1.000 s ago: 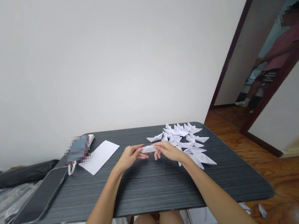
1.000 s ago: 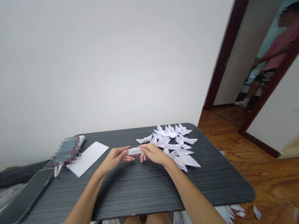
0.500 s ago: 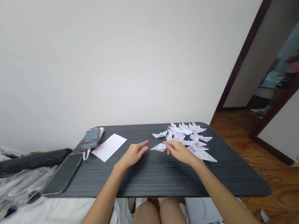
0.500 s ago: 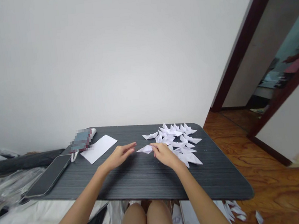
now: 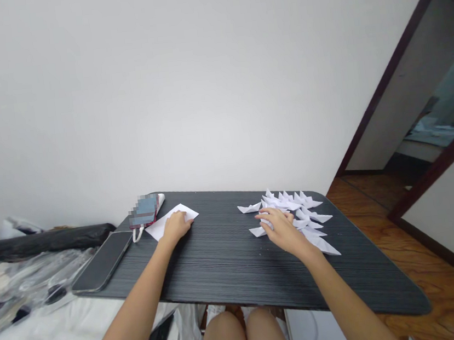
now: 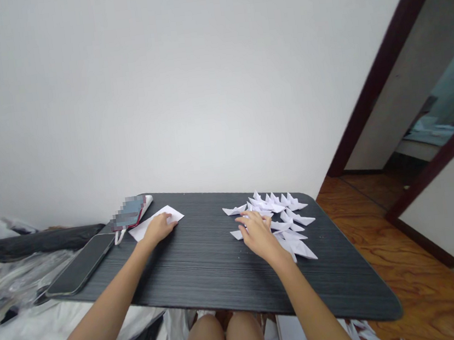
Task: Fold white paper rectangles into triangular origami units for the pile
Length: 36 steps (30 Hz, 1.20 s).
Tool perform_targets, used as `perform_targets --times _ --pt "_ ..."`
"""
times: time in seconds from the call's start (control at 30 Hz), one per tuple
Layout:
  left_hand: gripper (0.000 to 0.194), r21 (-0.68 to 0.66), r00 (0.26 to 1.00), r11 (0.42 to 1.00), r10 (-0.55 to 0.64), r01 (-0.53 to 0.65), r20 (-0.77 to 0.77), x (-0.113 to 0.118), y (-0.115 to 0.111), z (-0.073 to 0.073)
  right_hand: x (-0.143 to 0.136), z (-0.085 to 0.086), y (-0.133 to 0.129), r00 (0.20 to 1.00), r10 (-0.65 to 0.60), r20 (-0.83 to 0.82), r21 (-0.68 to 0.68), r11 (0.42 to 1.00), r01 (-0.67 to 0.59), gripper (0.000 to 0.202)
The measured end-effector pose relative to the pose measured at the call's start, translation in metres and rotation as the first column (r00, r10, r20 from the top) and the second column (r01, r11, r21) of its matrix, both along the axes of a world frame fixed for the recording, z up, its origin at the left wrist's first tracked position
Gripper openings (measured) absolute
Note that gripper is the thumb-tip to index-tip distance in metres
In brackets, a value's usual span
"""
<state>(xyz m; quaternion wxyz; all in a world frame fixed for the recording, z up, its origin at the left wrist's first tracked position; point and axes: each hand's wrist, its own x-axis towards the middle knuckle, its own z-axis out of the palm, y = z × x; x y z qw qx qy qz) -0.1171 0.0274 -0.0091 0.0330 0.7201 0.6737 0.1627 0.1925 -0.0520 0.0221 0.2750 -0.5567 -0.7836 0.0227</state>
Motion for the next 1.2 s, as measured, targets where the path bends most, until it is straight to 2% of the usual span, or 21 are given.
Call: perform_targets --times 0.1,0.3,0.4,0.5,0.57,0.63,0.7,0.77,0.83,0.9,0.97,1.03,1.1,1.13,1.17,1.2 --pt "0.037 0.034 0.999 0.998 0.044 -0.044 -0.004 -0.002 0.002 0.000 -0.011 -0.004 0.006 0.998 0.062 -0.011 -0.012 0.998 -0.062 0.028" --pt "0.030 0.072 1.000 0.997 0.014 -0.015 0.018 -0.009 0.005 0.004 -0.024 -0.011 0.014 0.983 0.180 -0.027 -0.062 0.981 -0.182 0.027" --pt "0.028 0.093 0.999 0.994 0.048 -0.049 0.011 -0.007 0.004 0.009 -0.027 -0.012 0.017 0.977 0.206 -0.047 -0.080 0.975 -0.209 0.026" --pt "0.028 0.155 0.996 0.985 0.069 -0.077 0.058 0.006 -0.002 0.027 -0.030 -0.011 0.020 0.971 0.221 -0.089 -0.094 0.969 -0.229 0.024" --pt "0.027 0.219 0.985 0.976 -0.038 0.001 0.168 0.020 -0.007 0.045 -0.034 -0.009 0.022 0.961 0.222 -0.165 -0.106 0.965 -0.242 0.025" --pt "0.029 0.293 0.934 0.953 -0.171 0.077 0.313 0.035 -0.012 0.063 -0.038 -0.005 0.026 0.926 0.219 -0.306 -0.125 0.955 -0.268 0.030" --pt "0.030 0.328 0.854 0.938 -0.261 0.114 0.449 0.050 -0.013 0.075 -0.043 0.000 0.029 0.837 0.232 -0.496 -0.159 0.923 -0.350 0.037" --pt "0.031 0.348 0.799 0.934 -0.270 0.081 0.537 0.063 -0.012 0.078 -0.046 0.004 0.033 0.687 0.234 -0.688 -0.182 0.861 -0.475 0.040" --pt "0.029 0.363 0.781 0.931 -0.248 0.029 0.573 0.075 -0.008 0.074 -0.049 0.005 0.037 0.523 0.177 -0.834 -0.185 0.803 -0.567 0.042" --pt "0.028 0.378 0.773 0.926 -0.251 0.016 0.583 0.086 -0.002 0.065 -0.050 0.003 0.043 0.399 0.094 -0.912 -0.175 0.791 -0.586 0.040" --pt "0.028 0.357 0.748 0.934 -0.258 0.030 0.612 0.096 0.003 0.055 -0.050 -0.001 0.052 0.320 0.036 -0.947 -0.149 0.832 -0.535 0.036" --pt "0.030 0.276 0.691 0.959 -0.242 0.064 0.681 0.104 0.007 0.046 -0.048 -0.007 0.063 0.225 -0.001 -0.974 -0.094 0.909 -0.405 0.032" --pt "0.031 0.143 0.577 0.979 -0.203 0.147 0.791 0.110 0.010 0.037 -0.043 -0.012 0.074 0.103 0.001 -0.995 -0.030 0.955 -0.294 0.031" --pt "0.032 0.075 0.500 0.976 -0.169 0.202 0.849 0.111 0.012 0.033 -0.040 -0.014 0.078 0.069 0.020 -0.997 0.003 0.971 -0.239 0.032" --pt "0.031 0.013 0.415 0.965 -0.125 0.263 0.901 0.113 0.013 0.028 -0.036 -0.016 0.082 0.068 0.046 -0.997 0.032 0.981 -0.190 0.032" --pt "0.031 -0.030 0.336 0.953 -0.077 0.303 0.939 0.113 0.013 0.025 -0.033 -0.018 0.083 0.106 0.072 -0.992 0.056 0.988 -0.143 0.033"
